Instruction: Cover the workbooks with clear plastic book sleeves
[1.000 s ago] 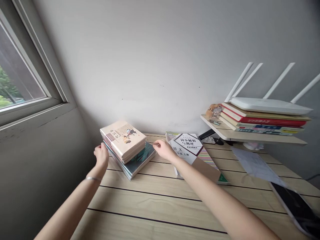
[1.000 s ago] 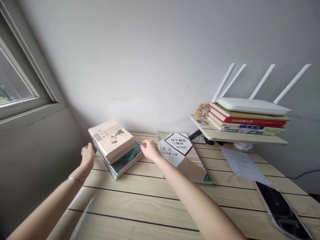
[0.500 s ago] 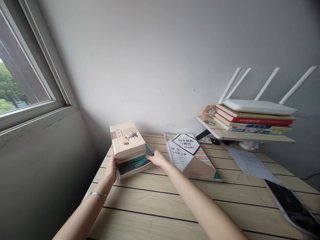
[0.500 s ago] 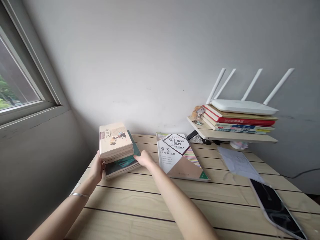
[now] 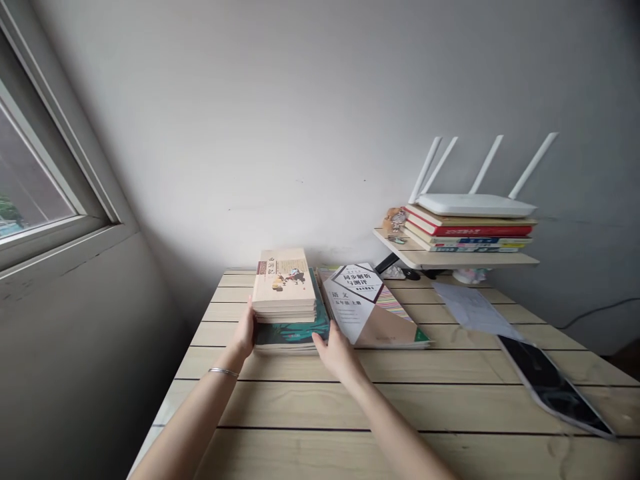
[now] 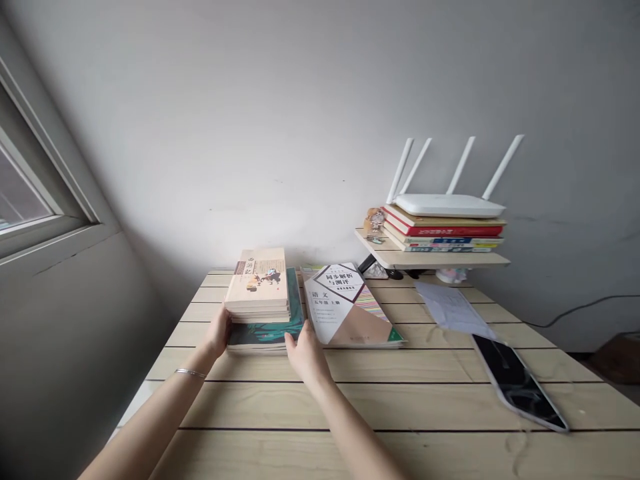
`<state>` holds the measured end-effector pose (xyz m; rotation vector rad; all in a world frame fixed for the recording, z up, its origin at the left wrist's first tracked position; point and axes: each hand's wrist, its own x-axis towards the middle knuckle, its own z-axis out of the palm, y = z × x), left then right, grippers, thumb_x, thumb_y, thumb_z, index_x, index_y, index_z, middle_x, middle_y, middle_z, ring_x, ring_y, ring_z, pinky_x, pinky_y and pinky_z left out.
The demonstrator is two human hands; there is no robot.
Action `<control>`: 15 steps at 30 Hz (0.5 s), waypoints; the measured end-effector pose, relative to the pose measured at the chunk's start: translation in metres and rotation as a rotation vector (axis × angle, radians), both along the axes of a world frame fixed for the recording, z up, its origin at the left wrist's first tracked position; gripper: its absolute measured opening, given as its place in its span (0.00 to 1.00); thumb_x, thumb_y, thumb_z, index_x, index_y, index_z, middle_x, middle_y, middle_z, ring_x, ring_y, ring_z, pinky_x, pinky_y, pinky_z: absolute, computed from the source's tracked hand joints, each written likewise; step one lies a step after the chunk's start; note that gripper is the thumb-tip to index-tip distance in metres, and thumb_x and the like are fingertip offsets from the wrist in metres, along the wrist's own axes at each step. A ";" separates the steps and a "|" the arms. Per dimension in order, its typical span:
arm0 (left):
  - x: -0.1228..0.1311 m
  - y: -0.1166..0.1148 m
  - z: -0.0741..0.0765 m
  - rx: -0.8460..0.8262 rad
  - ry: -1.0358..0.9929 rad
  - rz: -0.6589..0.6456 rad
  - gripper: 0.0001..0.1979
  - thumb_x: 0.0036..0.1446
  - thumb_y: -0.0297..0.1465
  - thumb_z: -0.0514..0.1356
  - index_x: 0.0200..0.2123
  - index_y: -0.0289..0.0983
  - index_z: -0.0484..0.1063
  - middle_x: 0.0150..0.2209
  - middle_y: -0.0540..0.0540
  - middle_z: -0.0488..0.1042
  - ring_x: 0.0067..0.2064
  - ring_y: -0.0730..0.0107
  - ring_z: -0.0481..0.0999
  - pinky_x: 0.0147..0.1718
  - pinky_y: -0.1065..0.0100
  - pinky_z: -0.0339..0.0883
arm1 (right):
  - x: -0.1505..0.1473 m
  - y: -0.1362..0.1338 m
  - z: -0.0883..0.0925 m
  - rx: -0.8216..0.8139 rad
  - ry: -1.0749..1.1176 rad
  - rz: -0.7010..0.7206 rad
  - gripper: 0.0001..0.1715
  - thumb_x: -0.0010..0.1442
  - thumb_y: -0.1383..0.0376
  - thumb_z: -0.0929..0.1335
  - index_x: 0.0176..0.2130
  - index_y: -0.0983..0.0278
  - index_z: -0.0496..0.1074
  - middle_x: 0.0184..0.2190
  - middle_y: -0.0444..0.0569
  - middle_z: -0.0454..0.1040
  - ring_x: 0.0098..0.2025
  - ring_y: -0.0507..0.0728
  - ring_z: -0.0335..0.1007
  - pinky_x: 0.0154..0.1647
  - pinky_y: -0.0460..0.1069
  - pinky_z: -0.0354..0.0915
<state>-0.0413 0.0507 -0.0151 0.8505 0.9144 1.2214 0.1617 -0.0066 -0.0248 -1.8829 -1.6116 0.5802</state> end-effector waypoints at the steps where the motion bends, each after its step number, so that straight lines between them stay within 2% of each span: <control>1: 0.003 0.003 0.000 0.000 0.001 0.003 0.30 0.57 0.53 0.49 0.50 0.38 0.72 0.49 0.40 0.75 0.57 0.52 0.68 0.57 0.54 0.60 | 0.001 -0.002 -0.003 0.033 -0.038 -0.001 0.28 0.60 0.61 0.63 0.56 0.74 0.62 0.52 0.67 0.69 0.53 0.64 0.68 0.51 0.51 0.63; 4: 0.006 0.005 -0.006 0.009 0.040 0.048 0.28 0.57 0.51 0.50 0.49 0.38 0.73 0.49 0.40 0.75 0.58 0.53 0.67 0.57 0.54 0.60 | 0.006 -0.015 -0.011 0.193 -0.249 0.056 0.30 0.58 0.60 0.65 0.57 0.71 0.62 0.57 0.66 0.64 0.56 0.66 0.64 0.52 0.54 0.63; 9: 0.004 -0.016 -0.034 -0.007 0.265 0.338 0.21 0.61 0.43 0.50 0.51 0.39 0.70 0.60 0.44 0.64 0.65 0.60 0.53 0.64 0.59 0.45 | 0.018 -0.028 -0.008 0.452 -0.681 0.236 0.24 0.56 0.67 0.68 0.54 0.61 0.68 0.60 0.59 0.61 0.53 0.67 0.64 0.49 0.59 0.64; 12: 0.012 -0.026 -0.042 0.055 0.403 0.443 0.19 0.63 0.37 0.49 0.53 0.38 0.69 0.61 0.45 0.62 0.66 0.64 0.51 0.65 0.63 0.42 | 0.027 -0.019 -0.009 0.535 -0.762 0.390 0.26 0.58 0.69 0.67 0.56 0.61 0.66 0.58 0.57 0.64 0.55 0.64 0.62 0.53 0.59 0.60; 15: 0.024 -0.023 -0.038 0.060 0.497 0.508 0.19 0.63 0.35 0.48 0.53 0.36 0.68 0.60 0.41 0.64 0.65 0.62 0.53 0.64 0.63 0.43 | 0.031 -0.006 -0.016 0.553 -0.753 0.415 0.28 0.57 0.68 0.68 0.57 0.64 0.64 0.58 0.58 0.64 0.56 0.63 0.62 0.57 0.59 0.56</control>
